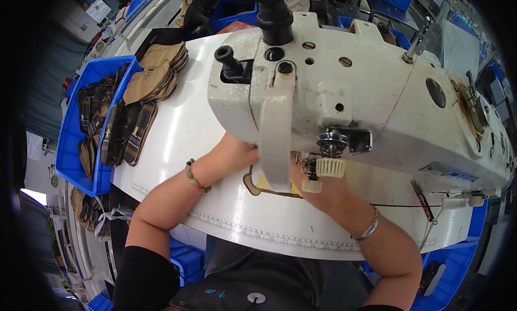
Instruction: Sewing pieces of fabric together for shoe manufacturing using an industrial sewing machine.
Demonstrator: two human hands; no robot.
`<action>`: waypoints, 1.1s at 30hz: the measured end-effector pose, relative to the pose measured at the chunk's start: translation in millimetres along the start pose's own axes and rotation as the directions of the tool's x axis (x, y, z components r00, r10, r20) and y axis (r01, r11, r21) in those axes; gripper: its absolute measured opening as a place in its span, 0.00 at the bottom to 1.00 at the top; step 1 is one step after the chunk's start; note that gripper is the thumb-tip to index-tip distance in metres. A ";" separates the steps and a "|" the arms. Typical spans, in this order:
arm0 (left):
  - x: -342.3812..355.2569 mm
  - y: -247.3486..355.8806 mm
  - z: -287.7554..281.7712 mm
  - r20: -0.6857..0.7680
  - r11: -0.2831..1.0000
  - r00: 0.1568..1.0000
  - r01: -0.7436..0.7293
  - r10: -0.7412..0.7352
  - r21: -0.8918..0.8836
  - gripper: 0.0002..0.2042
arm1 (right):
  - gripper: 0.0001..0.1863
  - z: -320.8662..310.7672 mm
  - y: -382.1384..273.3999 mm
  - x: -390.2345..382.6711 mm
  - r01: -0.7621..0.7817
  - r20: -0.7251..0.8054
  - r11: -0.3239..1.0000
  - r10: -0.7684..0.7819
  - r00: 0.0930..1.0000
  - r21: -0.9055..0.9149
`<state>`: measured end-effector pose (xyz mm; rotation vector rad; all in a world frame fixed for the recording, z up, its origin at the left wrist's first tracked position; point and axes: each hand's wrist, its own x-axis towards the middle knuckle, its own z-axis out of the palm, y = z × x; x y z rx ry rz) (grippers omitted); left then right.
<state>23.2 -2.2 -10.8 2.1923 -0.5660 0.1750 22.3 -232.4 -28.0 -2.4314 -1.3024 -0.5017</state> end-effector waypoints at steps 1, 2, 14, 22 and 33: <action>1.4 2.3 -3.8 0.003 1.000 1.000 0.000 0.000 0.002 0.12 | 0.16 -10.0 -3.0 6.6 0.005 -0.021 1.000 -0.005 1.000 0.006; 3.5 4.1 -9.5 0.070 0.996 0.997 0.030 -0.024 -0.087 0.11 | 0.15 -15.6 -4.4 9.5 0.010 -0.041 1.000 -0.010 0.999 0.012; 1.9 9.3 -11.6 0.058 0.999 0.998 -0.019 0.017 0.037 0.10 | 0.03 -11.9 0.1 -7.6 -0.178 0.057 0.982 0.175 0.983 0.069; 0.6 10.1 -10.6 0.024 0.995 0.998 -0.057 0.055 0.085 0.09 | 0.06 -17.4 -4.2 -3.3 -0.043 -0.101 0.997 0.050 0.994 0.069; -4.2 26.5 -6.4 0.046 0.974 0.982 0.188 -0.184 -0.129 0.09 | 0.19 -26.4 -32.3 3.4 0.252 0.294 0.860 -0.126 0.947 -0.444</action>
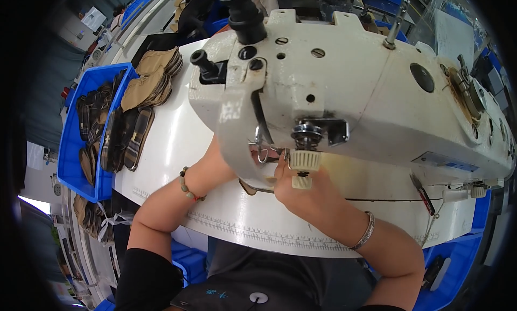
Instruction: Sewing pieces of fabric together for shoe manufacturing using an industrial sewing machine.
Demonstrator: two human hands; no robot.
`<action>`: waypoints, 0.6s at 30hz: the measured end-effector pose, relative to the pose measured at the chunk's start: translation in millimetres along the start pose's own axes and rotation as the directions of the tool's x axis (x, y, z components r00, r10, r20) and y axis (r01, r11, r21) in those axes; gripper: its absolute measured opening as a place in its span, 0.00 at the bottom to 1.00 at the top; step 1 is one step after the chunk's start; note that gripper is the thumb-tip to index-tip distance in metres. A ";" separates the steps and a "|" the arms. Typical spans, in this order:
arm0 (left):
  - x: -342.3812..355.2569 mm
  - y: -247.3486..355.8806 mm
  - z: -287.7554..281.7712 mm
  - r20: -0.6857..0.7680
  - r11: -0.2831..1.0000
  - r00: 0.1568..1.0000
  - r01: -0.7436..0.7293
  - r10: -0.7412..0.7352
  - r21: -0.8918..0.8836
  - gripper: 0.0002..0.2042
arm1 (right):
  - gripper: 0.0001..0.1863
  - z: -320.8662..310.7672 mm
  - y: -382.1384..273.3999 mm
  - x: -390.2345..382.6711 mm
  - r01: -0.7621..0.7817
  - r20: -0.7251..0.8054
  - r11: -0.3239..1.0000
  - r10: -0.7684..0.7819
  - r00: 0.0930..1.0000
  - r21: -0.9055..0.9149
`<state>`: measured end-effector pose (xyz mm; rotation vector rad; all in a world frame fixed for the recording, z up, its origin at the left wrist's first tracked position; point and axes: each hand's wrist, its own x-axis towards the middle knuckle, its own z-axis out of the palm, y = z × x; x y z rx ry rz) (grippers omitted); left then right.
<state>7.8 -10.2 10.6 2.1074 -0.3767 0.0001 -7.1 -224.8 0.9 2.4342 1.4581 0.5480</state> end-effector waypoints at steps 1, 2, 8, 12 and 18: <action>-0.6 0.6 0.8 0.006 1.000 1.000 -0.004 0.004 0.005 0.09 | 0.19 -0.6 1.5 -1.5 0.006 -0.027 1.000 -0.005 1.000 0.019; -0.7 1.3 1.7 0.009 0.947 0.996 -0.092 0.094 0.309 0.09 | 0.19 -0.9 2.6 -2.6 0.012 -0.054 0.999 -0.010 0.998 0.038; 0.7 -2.2 4.6 0.033 0.813 0.978 -0.189 0.205 0.550 0.11 | 0.23 11.1 -3.7 -11.0 -0.086 -0.139 0.948 0.134 0.981 0.306; 3.5 0.4 0.3 0.030 0.805 0.964 -0.239 0.266 0.543 0.11 | 0.24 5.5 -3.8 -8.7 -0.067 -0.115 0.951 0.106 0.988 0.302; 8.5 -8.9 3.0 -0.009 0.780 0.960 -0.222 0.279 0.585 0.14 | 0.24 9.8 -3.4 -8.4 -0.082 -0.101 0.924 0.128 0.987 0.372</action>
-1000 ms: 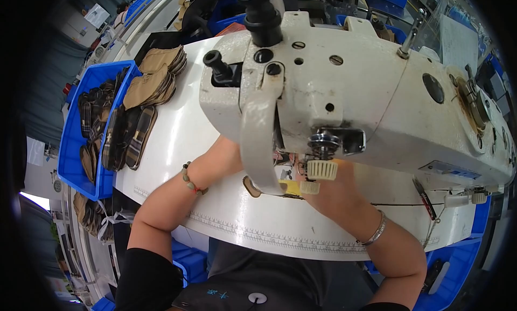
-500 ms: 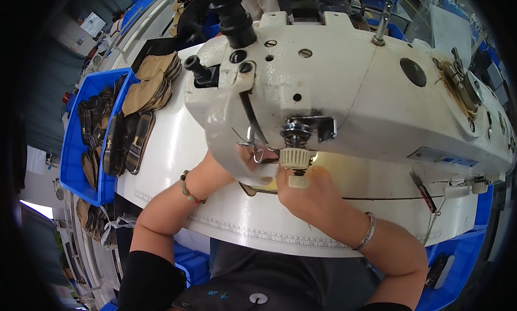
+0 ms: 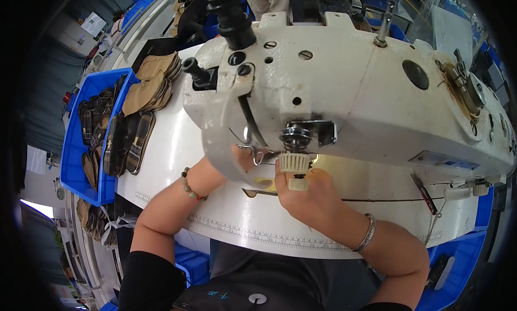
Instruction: Sewing pieces of fabric together for shoe manufacturing using an industrial sewing machine.
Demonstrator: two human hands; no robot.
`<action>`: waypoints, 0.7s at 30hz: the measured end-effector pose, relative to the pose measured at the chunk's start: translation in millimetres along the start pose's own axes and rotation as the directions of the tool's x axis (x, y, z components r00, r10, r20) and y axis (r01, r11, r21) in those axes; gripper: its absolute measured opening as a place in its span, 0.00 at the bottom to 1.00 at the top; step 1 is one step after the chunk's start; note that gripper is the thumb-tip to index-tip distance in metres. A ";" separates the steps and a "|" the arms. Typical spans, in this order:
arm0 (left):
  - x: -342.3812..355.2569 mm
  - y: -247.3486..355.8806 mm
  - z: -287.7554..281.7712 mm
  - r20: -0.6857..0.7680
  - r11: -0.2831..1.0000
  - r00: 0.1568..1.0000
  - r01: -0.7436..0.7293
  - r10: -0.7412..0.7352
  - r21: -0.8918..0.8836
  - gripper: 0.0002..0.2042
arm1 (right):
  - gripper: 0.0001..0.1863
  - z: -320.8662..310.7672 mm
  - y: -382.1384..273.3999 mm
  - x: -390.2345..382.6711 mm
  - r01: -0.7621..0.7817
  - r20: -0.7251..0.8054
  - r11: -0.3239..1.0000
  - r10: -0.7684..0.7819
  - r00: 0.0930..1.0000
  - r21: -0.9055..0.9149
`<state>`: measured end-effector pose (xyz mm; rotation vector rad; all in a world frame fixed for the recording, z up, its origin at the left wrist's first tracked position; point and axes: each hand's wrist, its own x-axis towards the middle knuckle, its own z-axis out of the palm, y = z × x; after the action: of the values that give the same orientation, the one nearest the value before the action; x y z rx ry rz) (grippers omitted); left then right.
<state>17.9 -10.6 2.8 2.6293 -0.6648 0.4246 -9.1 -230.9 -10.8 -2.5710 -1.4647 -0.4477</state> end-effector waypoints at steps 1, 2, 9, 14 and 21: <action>0.0 -0.1 -0.1 0.001 1.000 1.000 0.000 0.000 0.002 0.14 | 0.24 -1.2 0.3 0.2 0.011 0.000 1.000 -0.011 1.000 -0.009; 0.2 -0.2 -0.2 -0.015 1.000 1.000 0.002 -0.003 -0.024 0.14 | 0.23 -2.1 0.6 0.5 0.022 -0.001 1.000 -0.022 1.000 -0.019; 6.9 10.1 -11.0 -0.056 1.000 0.998 -0.014 0.013 -0.022 0.14 | 0.18 3.8 2.9 0.2 0.004 -0.020 1.000 -0.004 1.000 0.015; 4.8 10.7 -9.5 -0.053 0.999 0.998 -0.021 0.020 -0.028 0.15 | 0.18 7.0 4.1 0.3 0.011 -0.085 0.998 -0.006 0.996 0.060; 3.4 11.5 -16.1 -0.066 0.993 0.998 0.015 -0.022 -0.114 0.14 | 0.17 -3.9 2.0 1.5 0.070 -0.056 0.997 -0.069 0.996 0.014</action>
<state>11.8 -14.1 21.6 2.5006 -0.6241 0.4534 -7.3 -231.7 -6.6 -2.4809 -1.5363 -0.5093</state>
